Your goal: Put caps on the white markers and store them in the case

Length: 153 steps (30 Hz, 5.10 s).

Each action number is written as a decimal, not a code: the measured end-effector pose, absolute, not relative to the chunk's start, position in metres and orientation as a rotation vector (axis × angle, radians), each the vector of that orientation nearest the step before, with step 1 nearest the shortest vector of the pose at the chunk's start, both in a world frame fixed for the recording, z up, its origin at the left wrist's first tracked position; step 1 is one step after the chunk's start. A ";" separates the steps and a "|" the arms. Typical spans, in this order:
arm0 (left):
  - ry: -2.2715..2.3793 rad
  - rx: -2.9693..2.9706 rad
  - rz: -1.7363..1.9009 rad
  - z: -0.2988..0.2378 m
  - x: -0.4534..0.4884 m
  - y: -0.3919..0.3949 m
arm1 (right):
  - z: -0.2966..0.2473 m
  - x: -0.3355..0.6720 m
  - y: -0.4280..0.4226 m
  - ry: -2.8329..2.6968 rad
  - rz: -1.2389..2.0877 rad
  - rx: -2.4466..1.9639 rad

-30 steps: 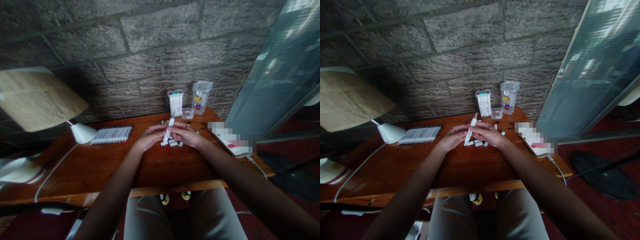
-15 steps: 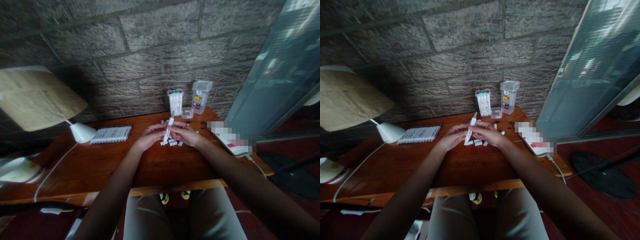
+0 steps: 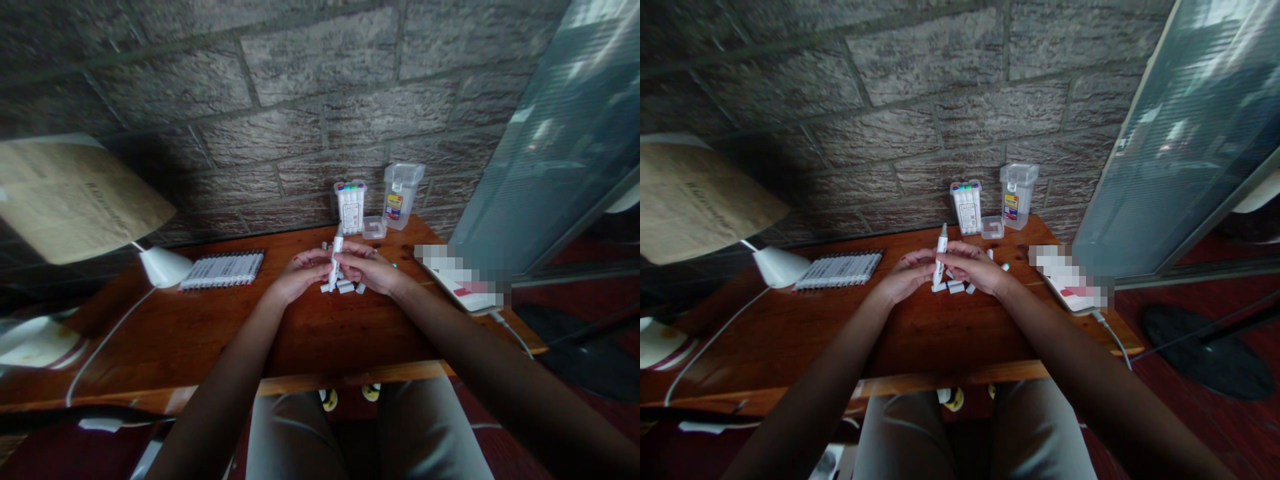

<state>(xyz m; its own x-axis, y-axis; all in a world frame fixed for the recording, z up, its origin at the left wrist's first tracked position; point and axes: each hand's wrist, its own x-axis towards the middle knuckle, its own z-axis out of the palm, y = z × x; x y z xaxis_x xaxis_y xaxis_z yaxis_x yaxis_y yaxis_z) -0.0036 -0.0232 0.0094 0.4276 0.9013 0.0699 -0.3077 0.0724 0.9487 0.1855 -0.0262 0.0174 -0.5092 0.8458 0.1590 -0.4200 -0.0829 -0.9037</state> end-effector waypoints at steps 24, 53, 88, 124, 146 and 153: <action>0.985 1.889 0.743 -0.003 -0.013 -0.016 | 0.023 0.190 -0.011 -0.826 1.589 -0.744; 1.098 0.806 1.285 0.014 -0.011 -0.010 | 0.014 0.183 -0.023 -1.504 1.093 -0.733; 1.026 0.874 1.298 0.014 -0.012 -0.011 | 0.015 0.190 -0.027 -1.641 0.583 -0.815; 0.870 0.904 1.343 0.023 -0.012 -0.018 | 0.013 0.196 -0.018 -1.462 0.459 -0.994; 0.814 0.949 1.237 0.020 -0.013 -0.016 | -0.002 0.186 -0.018 -1.751 1.243 -0.681; 0.798 0.954 1.246 0.017 -0.014 -0.014 | 0.007 0.187 -0.024 -1.733 1.336 -0.637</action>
